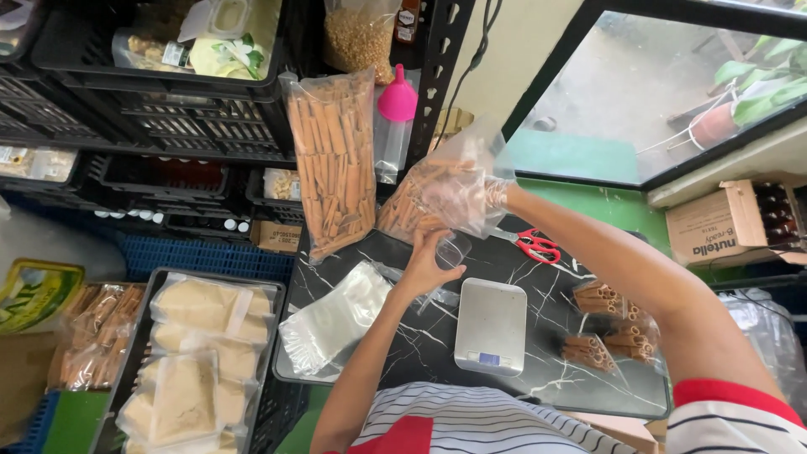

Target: The person places cinnamon sticks into small plastic bags, weighs the bags on a digital scale, and seals them.

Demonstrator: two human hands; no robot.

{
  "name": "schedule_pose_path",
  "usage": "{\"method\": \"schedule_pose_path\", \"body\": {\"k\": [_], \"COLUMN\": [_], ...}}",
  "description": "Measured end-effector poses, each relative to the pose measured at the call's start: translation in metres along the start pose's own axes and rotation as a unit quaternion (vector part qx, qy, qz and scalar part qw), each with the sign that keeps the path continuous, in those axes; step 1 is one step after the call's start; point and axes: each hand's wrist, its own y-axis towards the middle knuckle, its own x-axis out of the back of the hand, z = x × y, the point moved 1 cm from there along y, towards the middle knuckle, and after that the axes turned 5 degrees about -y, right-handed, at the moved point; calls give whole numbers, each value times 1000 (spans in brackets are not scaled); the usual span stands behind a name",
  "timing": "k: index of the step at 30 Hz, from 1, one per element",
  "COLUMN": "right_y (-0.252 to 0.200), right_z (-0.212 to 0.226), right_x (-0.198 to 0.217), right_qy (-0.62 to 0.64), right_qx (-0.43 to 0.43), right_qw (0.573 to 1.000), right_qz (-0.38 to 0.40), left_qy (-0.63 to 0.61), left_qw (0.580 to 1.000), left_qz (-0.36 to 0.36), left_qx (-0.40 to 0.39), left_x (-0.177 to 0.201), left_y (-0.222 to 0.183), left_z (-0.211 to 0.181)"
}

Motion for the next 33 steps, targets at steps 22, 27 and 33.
{"method": "schedule_pose_path", "body": {"k": [22,27,33], "right_y": [-16,-7,-19], "right_z": [94,82,68], "right_x": [52,78,108], "right_qy": [104,122,146], "right_qx": [-165,-194,-248], "right_qw": [977,967,948], "right_qz": [-91,-109,-133], "left_qy": [-12,-11,-10], "left_qw": [1000,1000,1000], "left_qz": [-1,-8,1], "left_qx": [-26,-24,-15], "left_x": [-6,-6,-4], "left_y": [5,7,6], "left_z": [15,15,6]}}
